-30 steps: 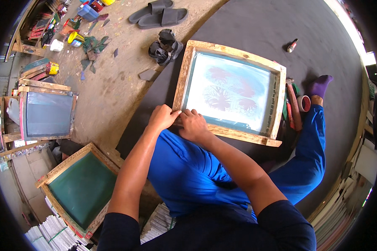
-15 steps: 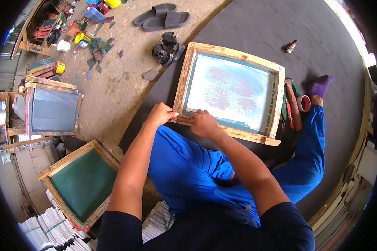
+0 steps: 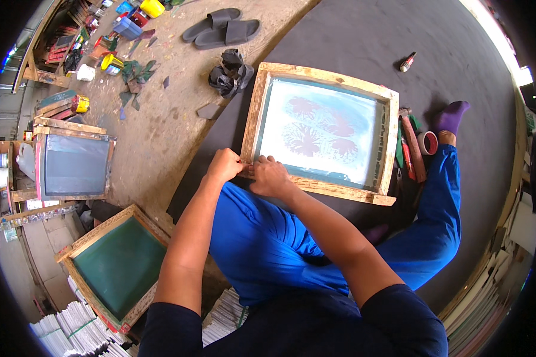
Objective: The person sits on the floor and applies masking tape to the edges of a wooden frame containing a screen with a floral pattern. They repeatedly tear pieces of tape and press them along the frame's perimeter.
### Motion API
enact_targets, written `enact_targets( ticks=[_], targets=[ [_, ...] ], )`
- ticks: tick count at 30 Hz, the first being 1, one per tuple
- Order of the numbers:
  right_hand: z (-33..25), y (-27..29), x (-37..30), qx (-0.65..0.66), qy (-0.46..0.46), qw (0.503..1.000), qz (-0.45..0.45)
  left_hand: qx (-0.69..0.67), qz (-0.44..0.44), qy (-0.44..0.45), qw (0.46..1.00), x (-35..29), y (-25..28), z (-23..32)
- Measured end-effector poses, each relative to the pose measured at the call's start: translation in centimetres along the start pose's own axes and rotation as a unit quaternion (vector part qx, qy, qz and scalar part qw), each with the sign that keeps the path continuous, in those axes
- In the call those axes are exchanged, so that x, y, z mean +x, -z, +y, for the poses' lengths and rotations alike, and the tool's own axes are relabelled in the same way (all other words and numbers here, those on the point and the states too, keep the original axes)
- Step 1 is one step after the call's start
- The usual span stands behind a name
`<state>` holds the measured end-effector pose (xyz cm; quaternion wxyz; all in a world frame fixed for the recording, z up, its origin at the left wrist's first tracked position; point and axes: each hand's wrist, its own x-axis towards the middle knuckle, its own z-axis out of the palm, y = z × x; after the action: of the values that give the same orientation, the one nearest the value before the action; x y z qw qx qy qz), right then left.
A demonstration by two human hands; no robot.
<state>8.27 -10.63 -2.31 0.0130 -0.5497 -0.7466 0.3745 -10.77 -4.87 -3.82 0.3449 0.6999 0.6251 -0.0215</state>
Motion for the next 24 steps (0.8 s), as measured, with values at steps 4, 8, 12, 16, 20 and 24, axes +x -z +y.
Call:
enact_targets(
  ticks=[4,8,12,16,20,24],
  targets=[
    [0.4,0.6,-0.5,0.014,0.019,1.000,0.008,-0.001,-0.002,0.005,1.000,-0.3,0.1,-0.1],
    [2.7,0.1,-1.2,0.020,0.025,0.999,0.021,-0.021,-0.013,0.013,1.000,-1.0,1.3,1.8],
    [4.6,0.6,-2.8,0.017,-0.002,1.000,-0.007,-0.015,-0.033,0.040,0.999,-0.9,1.3,1.7],
    [5.7,0.9,-3.9,0.001,-0.020,1.000,-0.021,-0.025,-0.028,0.037,0.999,-0.8,1.0,1.1],
    [3.3,0.2,-1.2,-0.022,0.008,0.999,-0.028,0.002,-0.028,0.020,0.999,-0.4,0.8,0.8],
    [0.3,-0.4,1.4,0.037,0.035,0.999,-0.005,0.025,0.025,0.004,0.999,-0.4,0.0,0.1]
  ],
)
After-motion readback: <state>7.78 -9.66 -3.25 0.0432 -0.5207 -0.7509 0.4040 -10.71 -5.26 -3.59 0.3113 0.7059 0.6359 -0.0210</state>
